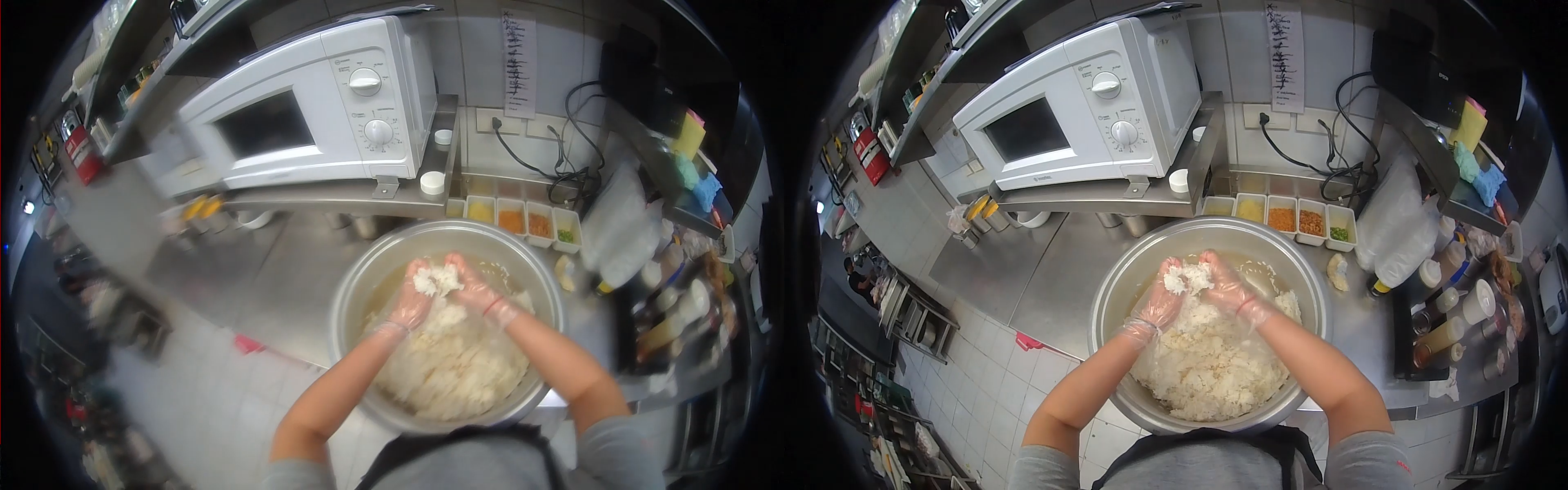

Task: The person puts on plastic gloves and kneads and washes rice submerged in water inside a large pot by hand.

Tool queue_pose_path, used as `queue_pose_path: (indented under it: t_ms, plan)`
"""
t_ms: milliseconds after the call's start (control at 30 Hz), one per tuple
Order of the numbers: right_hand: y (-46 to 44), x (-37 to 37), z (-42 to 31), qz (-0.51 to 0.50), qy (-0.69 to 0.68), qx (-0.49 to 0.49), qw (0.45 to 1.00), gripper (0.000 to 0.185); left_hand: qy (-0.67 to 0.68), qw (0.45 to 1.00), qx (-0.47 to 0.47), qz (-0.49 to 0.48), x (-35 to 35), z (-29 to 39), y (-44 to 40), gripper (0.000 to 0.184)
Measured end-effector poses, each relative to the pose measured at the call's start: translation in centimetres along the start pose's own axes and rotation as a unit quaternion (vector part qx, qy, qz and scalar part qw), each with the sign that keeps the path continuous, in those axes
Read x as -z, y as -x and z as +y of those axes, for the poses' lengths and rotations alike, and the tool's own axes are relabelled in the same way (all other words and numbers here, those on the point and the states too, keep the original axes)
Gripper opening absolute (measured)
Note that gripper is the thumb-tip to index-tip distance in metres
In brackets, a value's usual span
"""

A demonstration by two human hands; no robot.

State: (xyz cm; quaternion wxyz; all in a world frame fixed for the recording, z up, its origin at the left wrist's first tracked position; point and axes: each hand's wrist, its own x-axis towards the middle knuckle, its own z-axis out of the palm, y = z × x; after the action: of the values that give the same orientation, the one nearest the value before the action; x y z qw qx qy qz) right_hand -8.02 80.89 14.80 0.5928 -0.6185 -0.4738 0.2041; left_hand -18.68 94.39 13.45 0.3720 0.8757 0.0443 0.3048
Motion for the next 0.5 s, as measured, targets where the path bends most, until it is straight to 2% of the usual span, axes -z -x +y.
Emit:
queue_pose_path:
  t_ms: [33, 67, 133, 167, 200, 267, 367, 467, 500]
  plan:
    - [-1.7, 1.0, 1.7, -0.044, 0.075, 0.012, 0.996, 0.062, 0.043, 0.997, 0.055, -0.018, 0.3, -0.3, -0.1, 0.033]
    - [-1.9, 1.7, 0.5, -0.102, 0.115, -0.071, 0.986, 0.066, 0.086, 0.99, 0.11, -0.036, 0.9, -0.2, -0.3, 0.035]
    - [-1.4, 2.9, -2.8, -0.211, 0.191, -0.236, 0.929, 0.073, -0.11, 0.972, 0.137, -0.155, 2.5, -0.2, 0.0, 0.053]
    - [-0.3, 2.8, -1.2, -0.207, 0.266, -0.199, 0.92, 0.078, -0.206, 0.944, 0.146, -0.212, 2.8, -0.3, 0.1, 0.062]
    - [1.5, 2.1, 1.9, -0.202, 0.339, -0.16, 0.905, 0.082, -0.235, 0.925, 0.135, -0.268, 2.5, -0.8, 0.8, 0.071]
    - [1.7, 1.2, 6.0, -0.23, 0.376, -0.127, 0.889, 0.092, -0.29, 0.874, 0.115, -0.373, 1.7, -2.2, 2.2, 0.09]
    - [1.4, 0.1, 6.9, -0.301, 0.249, -0.112, 0.914, 0.102, -0.179, 0.845, 0.201, -0.461, 0.7, -2.1, 1.8, 0.103]
    - [1.9, -0.3, 6.5, -0.23, 0.283, -0.067, 0.929, 0.099, -0.238, 0.868, 0.183, -0.395, 0.2, -1.5, 2.2, 0.088]
    - [1.7, -0.5, 4.7, -0.222, 0.225, -0.129, 0.94, 0.095, -0.211, 0.898, 0.158, -0.352, -0.1, -2.4, 2.5, 0.082]
